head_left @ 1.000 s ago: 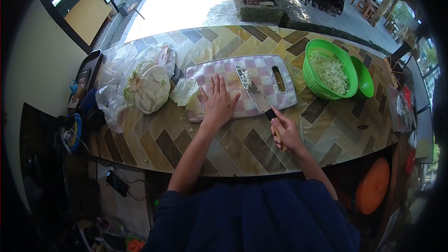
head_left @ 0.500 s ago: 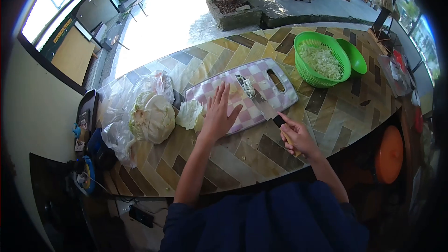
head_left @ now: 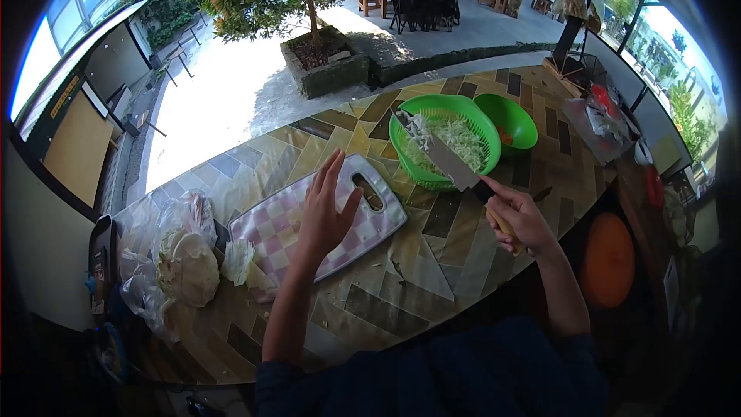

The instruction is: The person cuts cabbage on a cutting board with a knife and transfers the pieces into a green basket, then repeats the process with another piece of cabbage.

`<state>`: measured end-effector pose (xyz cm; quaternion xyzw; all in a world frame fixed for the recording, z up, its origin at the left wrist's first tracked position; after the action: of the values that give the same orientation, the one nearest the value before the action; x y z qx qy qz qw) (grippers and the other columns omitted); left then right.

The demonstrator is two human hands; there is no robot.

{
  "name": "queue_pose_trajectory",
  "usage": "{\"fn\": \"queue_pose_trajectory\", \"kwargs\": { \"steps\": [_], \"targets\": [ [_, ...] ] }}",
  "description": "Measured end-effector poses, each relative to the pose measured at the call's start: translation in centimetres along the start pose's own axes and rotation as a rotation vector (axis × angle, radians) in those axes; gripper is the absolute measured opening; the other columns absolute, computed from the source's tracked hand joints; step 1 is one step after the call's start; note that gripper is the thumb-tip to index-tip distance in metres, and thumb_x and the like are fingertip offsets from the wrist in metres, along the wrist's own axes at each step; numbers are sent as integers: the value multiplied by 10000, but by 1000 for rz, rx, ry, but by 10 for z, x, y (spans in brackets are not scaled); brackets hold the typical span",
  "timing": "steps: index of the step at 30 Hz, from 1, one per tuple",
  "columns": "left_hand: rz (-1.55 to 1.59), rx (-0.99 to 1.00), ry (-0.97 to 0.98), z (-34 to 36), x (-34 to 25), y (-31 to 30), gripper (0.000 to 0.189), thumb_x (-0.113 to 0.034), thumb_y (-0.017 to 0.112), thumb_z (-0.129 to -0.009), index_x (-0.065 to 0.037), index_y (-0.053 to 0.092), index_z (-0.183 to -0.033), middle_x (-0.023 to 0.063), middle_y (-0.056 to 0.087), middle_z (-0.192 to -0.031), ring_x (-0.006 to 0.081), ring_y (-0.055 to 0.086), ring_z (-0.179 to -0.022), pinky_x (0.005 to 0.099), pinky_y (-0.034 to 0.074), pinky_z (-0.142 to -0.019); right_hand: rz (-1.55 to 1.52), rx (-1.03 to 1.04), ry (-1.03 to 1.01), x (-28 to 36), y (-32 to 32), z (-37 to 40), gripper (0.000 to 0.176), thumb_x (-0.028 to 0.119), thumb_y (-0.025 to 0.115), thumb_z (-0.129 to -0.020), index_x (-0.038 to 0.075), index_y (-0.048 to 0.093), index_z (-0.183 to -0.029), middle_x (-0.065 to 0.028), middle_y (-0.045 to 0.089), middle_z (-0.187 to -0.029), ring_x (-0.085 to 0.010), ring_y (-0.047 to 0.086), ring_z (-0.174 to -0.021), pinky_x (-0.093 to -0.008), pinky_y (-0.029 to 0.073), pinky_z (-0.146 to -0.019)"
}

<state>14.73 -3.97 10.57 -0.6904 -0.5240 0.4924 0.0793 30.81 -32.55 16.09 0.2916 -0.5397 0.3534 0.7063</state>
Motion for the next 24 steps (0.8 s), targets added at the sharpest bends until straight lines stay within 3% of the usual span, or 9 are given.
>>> {"fn": "queue_pose_trajectory", "kwargs": {
  "steps": [1,2,5,6,9,10,16,24],
  "targets": [
    [10,-3,8,-10,-8,9,604,-205,636,-904,-35,381,-1424,193,418,-1452,374,403,-1342,439,336,-1099,3,-2,5,2,-14,-4,505,174,472,-1020,129,319,-1500,-10,498,-723,-31,397,-438,-201,372,-371],
    [29,-71,48,-23,-17,19,506,-166,636,-901,-20,465,-1355,195,517,-1343,357,515,-1237,421,408,-1029,8,-6,18,6,-25,-7,503,173,469,-1021,129,320,-1500,-10,497,-720,-30,395,-436,-200,371,-370],
    [135,-133,71,-68,-26,54,385,-105,640,-888,-5,556,-1250,174,603,-1184,316,605,-1081,390,467,-930,46,13,19,7,-60,-22,494,172,469,-1022,125,332,-1494,-9,495,-719,-29,394,-435,-200,369,-370],
    [149,-187,88,-83,-34,64,298,-58,647,-872,2,614,-1162,152,637,-1058,279,635,-956,362,489,-855,56,22,18,7,-70,-27,492,171,468,-1021,123,336,-1492,-9,494,-717,-28,395,-435,-200,370,-370],
    [110,-161,98,-116,-36,91,290,-61,667,-858,-16,636,-1143,156,645,-1035,271,641,-932,356,495,-834,75,42,26,2,-91,-38,486,167,468,-1019,119,348,-1487,-6,494,-711,-24,398,-435,-199,372,-371],
    [102,-173,99,-124,-32,100,253,-129,677,-862,-46,659,-1101,143,625,-998,329,627,-919,397,489,-809,78,45,27,0,-95,-41,485,165,469,-1018,118,351,-1486,-5,494,-709,-23,399,-436,-199,373,-372],
    [19,-142,115,-143,-35,110,178,-169,718,-830,-56,698,-966,115,635,-943,310,629,-889,395,490,-779,72,62,31,-2,-100,-43,472,147,452,-1023,129,356,-1485,-6,491,-709,-25,390,-429,-200,374,-371],
    [-37,-94,165,-147,-19,101,149,-187,723,-813,-72,683,-899,81,638,-877,275,633,-858,400,489,-765,104,6,-2,-5,-69,-31,476,141,449,-1022,109,348,-1486,-4,491,-704,-23,387,-427,-198,366,-368]
  ]
}}
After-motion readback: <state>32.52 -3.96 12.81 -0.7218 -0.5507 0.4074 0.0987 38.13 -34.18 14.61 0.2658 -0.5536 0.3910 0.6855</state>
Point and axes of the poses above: each hand's wrist, its own z-axis away from the middle knuckle, its own y-axis out of the palm, x = y × z, the point moved 1 cm from there along -z, towards the middle knuckle
